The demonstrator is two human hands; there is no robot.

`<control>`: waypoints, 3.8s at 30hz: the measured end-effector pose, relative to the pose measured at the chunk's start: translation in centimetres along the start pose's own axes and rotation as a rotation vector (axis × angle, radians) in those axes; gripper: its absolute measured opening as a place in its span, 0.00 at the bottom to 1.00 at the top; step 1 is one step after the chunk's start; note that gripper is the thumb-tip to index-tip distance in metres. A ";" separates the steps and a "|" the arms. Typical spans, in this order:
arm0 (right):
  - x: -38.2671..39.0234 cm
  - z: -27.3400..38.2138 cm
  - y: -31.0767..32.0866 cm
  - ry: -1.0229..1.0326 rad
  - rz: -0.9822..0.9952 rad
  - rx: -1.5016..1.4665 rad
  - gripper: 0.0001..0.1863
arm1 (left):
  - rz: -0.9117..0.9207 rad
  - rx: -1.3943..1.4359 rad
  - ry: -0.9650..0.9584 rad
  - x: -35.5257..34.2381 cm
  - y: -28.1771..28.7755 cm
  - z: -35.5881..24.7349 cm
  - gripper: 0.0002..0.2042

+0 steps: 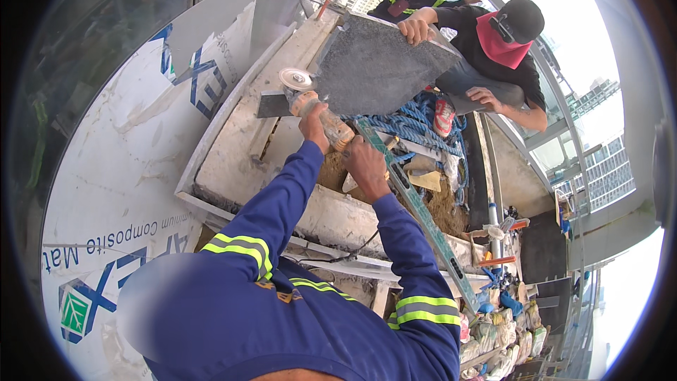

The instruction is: The person uses an angle grinder to cut a dark stone slab while a coworker holds it steady. After cutting, the person positions the slab into a curved frame and assists with alignment.

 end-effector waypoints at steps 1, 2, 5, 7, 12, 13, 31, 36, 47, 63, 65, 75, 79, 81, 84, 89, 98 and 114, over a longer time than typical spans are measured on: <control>-0.2 0.0 -0.1 0.014 -0.001 -0.007 0.20 | -0.008 0.004 -0.001 -0.4 0.0 0.0 0.20; -0.3 0.0 -0.2 0.027 -0.001 -0.014 0.20 | -0.016 0.008 -0.002 -0.8 0.1 0.0 0.19; -1.2 -0.1 -0.8 0.033 -0.012 -0.005 0.20 | -0.013 -0.028 -0.042 -2.0 0.1 -0.5 0.21; -1.7 0.1 -1.1 0.032 -0.013 -0.008 0.20 | -0.027 -0.029 -0.035 -2.8 0.2 -0.9 0.22; -1.9 -0.3 -1.5 0.013 -0.008 -0.010 0.22 | -0.036 -0.049 0.000 -2.1 -0.4 -1.1 0.24; -1.8 -0.3 -1.5 0.011 -0.004 -0.002 0.22 | -0.019 -0.047 -0.007 -2.0 -0.3 -1.1 0.23; -0.7 0.8 -0.7 -0.045 0.030 -0.025 0.23 | -0.008 -0.037 -0.019 -1.1 0.2 -1.2 0.25; -0.4 0.0 -0.6 -0.008 0.011 -0.039 0.23 | -0.062 -0.066 -0.034 -0.5 -0.2 -0.9 0.23; -0.4 1.4 -0.3 0.032 0.015 -0.064 0.21 | -0.038 -0.039 -0.072 -1.2 1.1 -1.3 0.24; 15.9 -1.8 4.2 -0.323 -0.085 -0.081 0.20 | 0.126 -0.303 0.095 14.2 -1.7 7.1 0.16; 14.7 -1.2 4.3 -0.299 -0.078 -0.095 0.20 | 0.128 -0.305 0.054 13.9 -1.8 4.9 0.17; 6.4 6.9 -0.8 -0.167 -0.083 -0.341 0.23 | 0.306 -0.150 0.064 7.3 2.6 -5.8 0.20; 3.6 8.0 -1.2 -0.165 -0.096 -0.388 0.24 | 0.229 -0.252 0.018 4.4 1.8 -7.4 0.17; 2.9 8.0 -1.1 -0.202 -0.080 -0.425 0.25 | 0.217 -0.273 -0.011 4.0 0.9 -8.0 0.16; 2.0 7.3 -1.0 -0.213 -0.062 -0.461 0.26 | 0.212 -0.295 -0.060 3.6 -0.5 -8.1 0.16; 1.4 6.7 -1.5 -0.269 0.004 -0.527 0.28 | 0.149 -0.371 -0.125 2.4 -0.4 -7.8 0.18; 1.3 6.2 -2.4 -0.286 0.012 -0.559 0.30 | 0.103 -0.420 -0.151 3.0 -0.7 -7.8 0.18; 1.6 6.9 -1.6 -0.304 0.025 -0.489 0.26 | 0.103 -0.340 -0.054 2.3 0.3 -7.3 0.17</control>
Point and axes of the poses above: each hand's wrist, its own x-axis away from the middle knuckle, its own y-axis out of the back of the hand, z = x × y, the point moved 3 cm from there along -x, towards the middle knuckle, and after that the axes turned 13 degrees about -x, right-handed, at the moved point
